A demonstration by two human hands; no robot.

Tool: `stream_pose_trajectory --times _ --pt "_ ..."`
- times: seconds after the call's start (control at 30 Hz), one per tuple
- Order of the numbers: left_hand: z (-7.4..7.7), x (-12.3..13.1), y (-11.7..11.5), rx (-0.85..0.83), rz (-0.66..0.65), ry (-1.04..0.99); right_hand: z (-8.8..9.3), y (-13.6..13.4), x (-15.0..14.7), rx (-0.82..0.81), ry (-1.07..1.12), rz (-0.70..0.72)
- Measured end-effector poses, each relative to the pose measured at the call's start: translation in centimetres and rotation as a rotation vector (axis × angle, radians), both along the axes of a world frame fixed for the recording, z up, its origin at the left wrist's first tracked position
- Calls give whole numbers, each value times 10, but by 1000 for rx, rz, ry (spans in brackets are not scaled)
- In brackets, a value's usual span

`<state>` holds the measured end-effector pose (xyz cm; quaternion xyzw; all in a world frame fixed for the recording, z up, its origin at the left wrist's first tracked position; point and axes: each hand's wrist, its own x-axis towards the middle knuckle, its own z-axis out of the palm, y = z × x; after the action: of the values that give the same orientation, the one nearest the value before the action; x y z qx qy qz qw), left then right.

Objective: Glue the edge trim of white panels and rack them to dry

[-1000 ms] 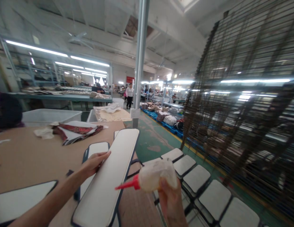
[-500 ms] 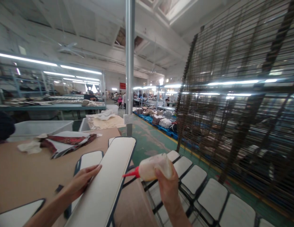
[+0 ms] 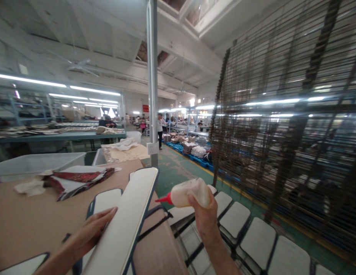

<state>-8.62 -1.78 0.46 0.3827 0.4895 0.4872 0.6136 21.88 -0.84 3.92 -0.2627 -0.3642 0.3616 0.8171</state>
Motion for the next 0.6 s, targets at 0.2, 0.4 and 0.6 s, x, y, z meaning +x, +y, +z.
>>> stream_pose_trajectory --times 0.2,0.4,0.6 --pt "-4 -4 4 33 27 68 6 -6 4 62 52 -37" --pt "-8 5 3 31 0 39 -6 -7 0 6 -91 -35" --pt "-15 16 5 46 73 95 -27 -20 -18 -86 -104 304"
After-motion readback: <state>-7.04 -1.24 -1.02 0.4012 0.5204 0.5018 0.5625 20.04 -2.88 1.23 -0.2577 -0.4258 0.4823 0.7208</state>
